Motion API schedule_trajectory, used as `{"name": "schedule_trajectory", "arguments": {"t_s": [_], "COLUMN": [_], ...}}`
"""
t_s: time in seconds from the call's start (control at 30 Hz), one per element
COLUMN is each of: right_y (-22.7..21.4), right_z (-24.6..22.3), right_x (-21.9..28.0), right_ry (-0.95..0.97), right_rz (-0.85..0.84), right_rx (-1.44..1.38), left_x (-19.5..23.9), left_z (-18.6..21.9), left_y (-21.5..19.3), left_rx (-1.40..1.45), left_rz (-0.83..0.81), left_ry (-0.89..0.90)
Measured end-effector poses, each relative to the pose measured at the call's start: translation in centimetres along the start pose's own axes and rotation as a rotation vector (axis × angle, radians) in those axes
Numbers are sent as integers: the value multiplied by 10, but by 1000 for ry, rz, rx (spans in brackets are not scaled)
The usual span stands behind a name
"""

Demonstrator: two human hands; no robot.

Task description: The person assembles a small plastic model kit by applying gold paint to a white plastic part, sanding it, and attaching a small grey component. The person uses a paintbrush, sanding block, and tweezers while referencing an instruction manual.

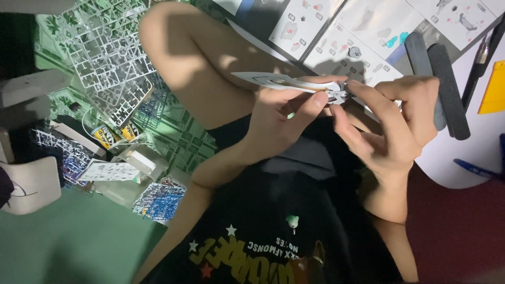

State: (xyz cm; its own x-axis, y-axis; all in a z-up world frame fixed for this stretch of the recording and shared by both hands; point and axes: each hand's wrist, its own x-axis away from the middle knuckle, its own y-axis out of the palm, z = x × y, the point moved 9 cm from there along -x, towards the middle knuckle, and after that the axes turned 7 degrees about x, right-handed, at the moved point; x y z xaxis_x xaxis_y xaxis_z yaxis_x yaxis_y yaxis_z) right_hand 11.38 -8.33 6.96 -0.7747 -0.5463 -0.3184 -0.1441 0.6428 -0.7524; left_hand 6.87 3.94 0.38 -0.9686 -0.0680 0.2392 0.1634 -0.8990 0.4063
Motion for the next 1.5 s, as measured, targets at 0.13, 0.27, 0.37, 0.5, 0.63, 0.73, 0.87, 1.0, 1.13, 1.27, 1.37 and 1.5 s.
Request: {"name": "schedule_trajectory", "arguments": {"t_s": [0.13, 0.27, 0.37, 0.5, 0.63, 0.73, 0.87, 1.0, 1.13, 1.27, 1.37, 1.5], "right_y": [-3, -5, -5, -3, -12, -19, -8, -7, -8, -6, -3, -4], "right_z": [-1, -1, 0, 1, -2, 20, 31, 15, 10, 12, 18, 16], "right_x": [2, 5, 7, 10, 16, 27, 23, 15, 14, 14, 18, 18], "right_ry": [1, 35, 53, -47, -172, -74, 123, 111, 70, 84, 104, 87], "right_rz": [-2, -14, -17, 3, 115, 145, 42, 16, 43, 75, 91, 89], "right_rx": [9, 3, 2, 40, -57, -223, -358, -264, -148, -174, -187, -189], "left_x": [3, 4, 4, 4, 3, 3, 4, 6, 8, 8, 8, 10], "left_z": [-3, 3, 4, -1, 3, 5, 9, 10, 3, -1, 5, -4], "left_y": [2, 6, 7, 3, 8, 9, 10, 11, 10, 12, 13, 13], "left_rx": [81, 39, 47, 16, 16, 45, -11, -23, -16, 6, -61, 31], "left_rz": [-27, -42, -45, 9, -24, -16, -12, -9, -12, -40, -53, -34], "left_ry": [-9, -19, -36, 19, 35, 24, -12, -3, -12, -29, -54, -80]}}
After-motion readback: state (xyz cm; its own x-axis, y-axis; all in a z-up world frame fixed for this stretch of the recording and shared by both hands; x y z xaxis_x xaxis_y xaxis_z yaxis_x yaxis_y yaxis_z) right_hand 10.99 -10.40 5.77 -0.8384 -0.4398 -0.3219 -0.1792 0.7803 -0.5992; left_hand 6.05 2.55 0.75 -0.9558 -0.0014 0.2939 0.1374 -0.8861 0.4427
